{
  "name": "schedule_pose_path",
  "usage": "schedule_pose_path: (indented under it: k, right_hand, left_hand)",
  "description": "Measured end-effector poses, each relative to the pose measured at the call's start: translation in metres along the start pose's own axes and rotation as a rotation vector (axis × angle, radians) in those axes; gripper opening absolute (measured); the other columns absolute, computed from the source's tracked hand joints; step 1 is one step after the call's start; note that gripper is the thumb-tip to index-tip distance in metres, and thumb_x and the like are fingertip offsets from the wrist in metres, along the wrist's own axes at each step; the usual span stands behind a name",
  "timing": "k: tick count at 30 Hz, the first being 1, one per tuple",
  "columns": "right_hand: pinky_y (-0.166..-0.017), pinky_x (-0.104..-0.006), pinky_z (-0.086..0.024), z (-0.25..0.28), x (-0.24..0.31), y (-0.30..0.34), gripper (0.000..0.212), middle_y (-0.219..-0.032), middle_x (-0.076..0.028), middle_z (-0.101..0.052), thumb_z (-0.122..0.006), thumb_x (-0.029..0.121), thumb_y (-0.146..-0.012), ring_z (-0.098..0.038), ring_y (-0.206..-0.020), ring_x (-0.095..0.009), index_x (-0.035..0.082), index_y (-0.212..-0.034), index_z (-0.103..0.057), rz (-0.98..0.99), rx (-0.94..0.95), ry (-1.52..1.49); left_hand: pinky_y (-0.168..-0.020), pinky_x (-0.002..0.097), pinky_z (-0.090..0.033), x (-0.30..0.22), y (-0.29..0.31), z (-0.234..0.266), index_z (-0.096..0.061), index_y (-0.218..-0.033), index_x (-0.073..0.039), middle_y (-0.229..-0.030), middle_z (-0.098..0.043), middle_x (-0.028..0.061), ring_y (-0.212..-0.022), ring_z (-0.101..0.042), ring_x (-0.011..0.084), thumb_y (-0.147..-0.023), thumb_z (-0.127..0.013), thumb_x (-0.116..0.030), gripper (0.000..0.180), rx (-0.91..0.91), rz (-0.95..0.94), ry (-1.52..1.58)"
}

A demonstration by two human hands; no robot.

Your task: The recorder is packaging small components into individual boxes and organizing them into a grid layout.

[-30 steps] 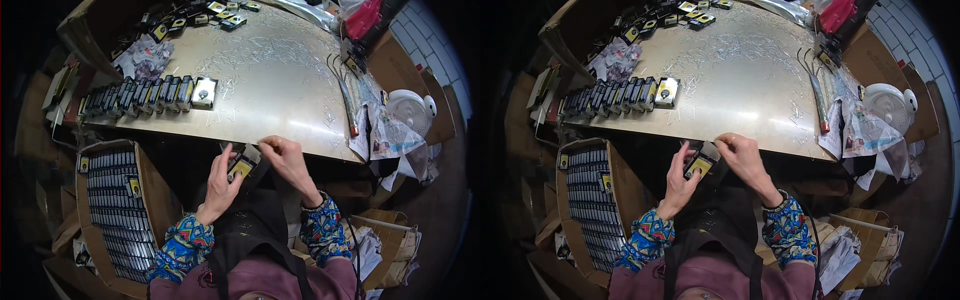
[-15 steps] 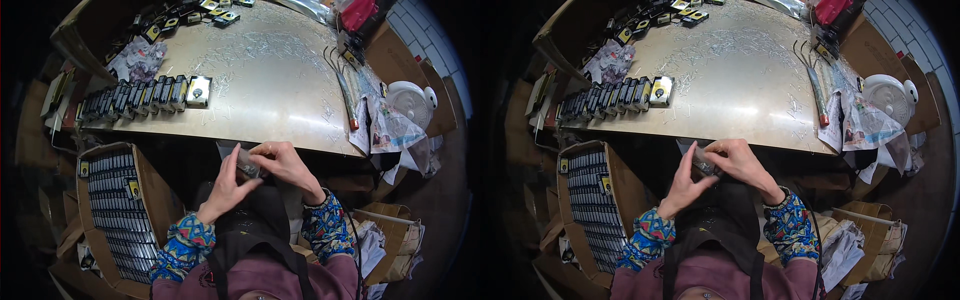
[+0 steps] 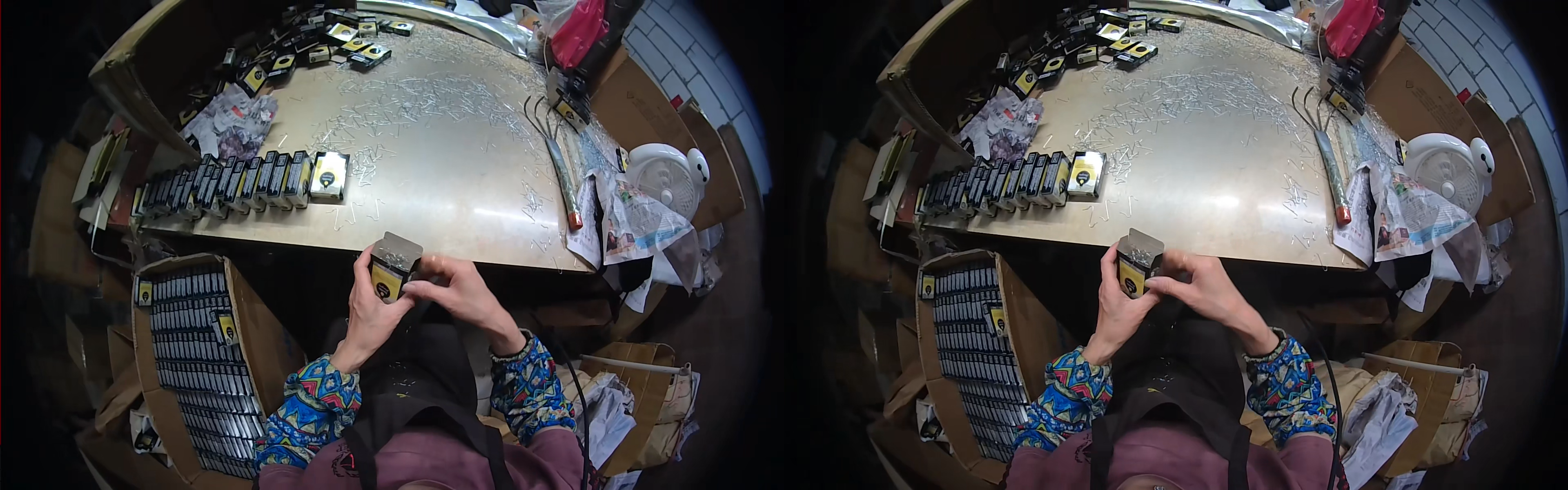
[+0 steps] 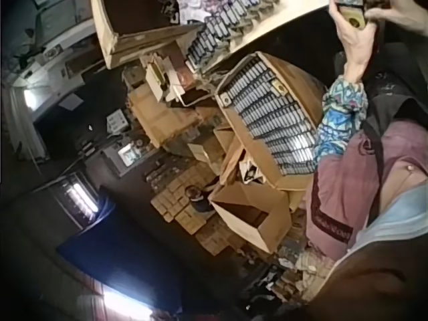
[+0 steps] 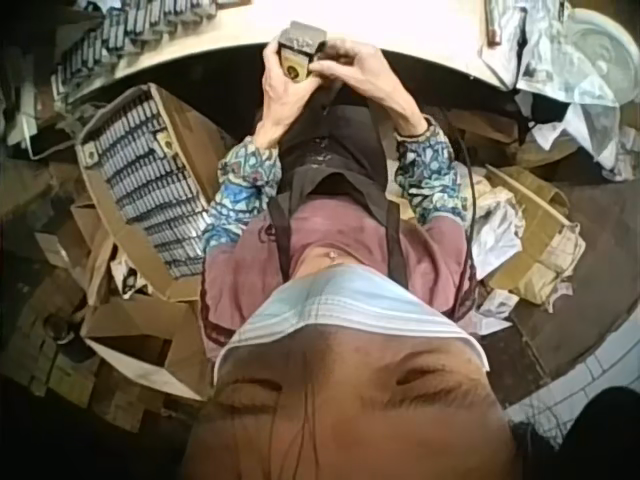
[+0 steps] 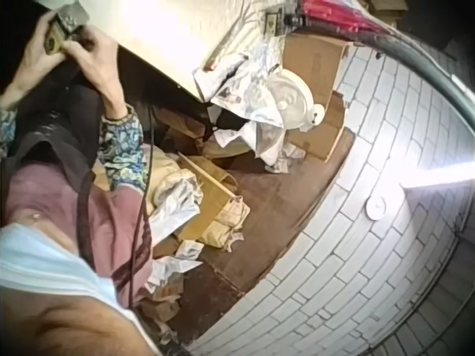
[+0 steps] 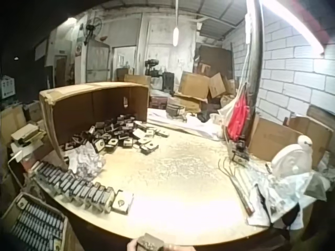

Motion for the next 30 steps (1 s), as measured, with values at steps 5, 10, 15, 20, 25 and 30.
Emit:
schedule_pose_path:
  k: [5,10,15,20,25,30]
  right_hand:
    - [-0.067,-0.0211,-0.049,0.03,0.001,0.006,0.014,-0.082,-0.003,-0.069,-0.069,0.009,-0.093,-0.062,-0.073,-0.007,-0.003,-0.1,-0.072,-0.046,-0.252,-0.169]
    - [-0.073,-0.0292,-0.056,0.018,0.054,0.025,0.026,-0.118,-0.02,-0.067,-0.076,0.002,-0.082,-0.069,-0.086,-0.021,0.001,-0.108,-0.073,0.556,-0.468,0.335]
    - [-0.083,-0.0289,-0.057,-0.009,0.038,0.023,0.027,-0.124,-0.02,-0.067,-0.073,0.001,-0.086,-0.07,-0.1,-0.023,-0.001,-0.113,-0.071,0.467,-0.419,0.185]
    - [-0.084,-0.026,-0.056,-0.015,0.012,0.011,0.023,-0.114,-0.015,-0.072,-0.07,0.0,-0.089,-0.068,-0.099,-0.014,-0.003,-0.112,-0.071,0.149,-0.258,-0.297]
    - [-0.073,-0.0251,-0.058,-0.011,0.027,0.016,0.018,-0.101,-0.012,-0.075,-0.071,0.005,-0.089,-0.071,-0.085,-0.012,-0.001,-0.106,-0.074,0.14,-0.403,0.04]
    - [-0.071,-0.021,-0.054,-0.012,0.007,0.015,0.019,-0.093,-0.008,-0.075,-0.071,0.001,-0.089,-0.066,-0.082,-0.008,-0.004,-0.107,-0.073,0.027,-0.414,-0.242]
  left_hand:
    - [-0.096,0.0401,-0.05,-0.013,-0.003,0.012,-0.031,-0.146,-0.004,-0.13,-0.056,0.0227,-0.115,-0.062,0.0331,-0.075,-0.085,-0.018,0.091,-0.016,-0.058,-0.081]
    - [-0.092,0.039,-0.052,-0.025,0.0,0.008,-0.037,-0.142,-0.006,-0.127,-0.057,0.0198,-0.11,-0.062,0.0334,-0.076,-0.084,-0.016,0.081,-0.075,-0.186,-0.177]
    - [-0.078,0.0404,-0.054,-0.026,0.003,0.004,-0.046,-0.128,-0.005,-0.117,-0.058,0.02,-0.098,-0.063,0.0385,-0.075,-0.082,-0.011,0.064,-0.072,-0.314,-0.372]
    - [-0.078,0.0468,-0.052,-0.023,0.002,0.014,-0.047,-0.126,0.0,-0.101,-0.058,0.0205,-0.093,-0.062,0.0423,-0.075,-0.08,-0.015,0.062,-0.162,-0.11,-0.311]
    - [-0.076,0.0462,-0.049,-0.032,0.005,0.003,-0.043,-0.126,0.001,-0.101,-0.055,0.0212,-0.093,-0.058,0.0417,-0.073,-0.078,-0.008,0.064,-0.086,-0.267,-0.48]
    - [-0.077,0.0455,-0.048,-0.032,0.009,0.003,-0.042,-0.124,0.002,-0.104,-0.052,0.0213,-0.093,-0.056,0.0406,-0.075,-0.077,-0.004,0.061,-0.088,-0.304,-0.461]
Point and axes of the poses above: each hand's wrist, its own y-axis away from the middle knuckle, its own z-axis out of the back of the hand, x = y × z, the point moved 9 cm from there along -y, towards the middle knuckle
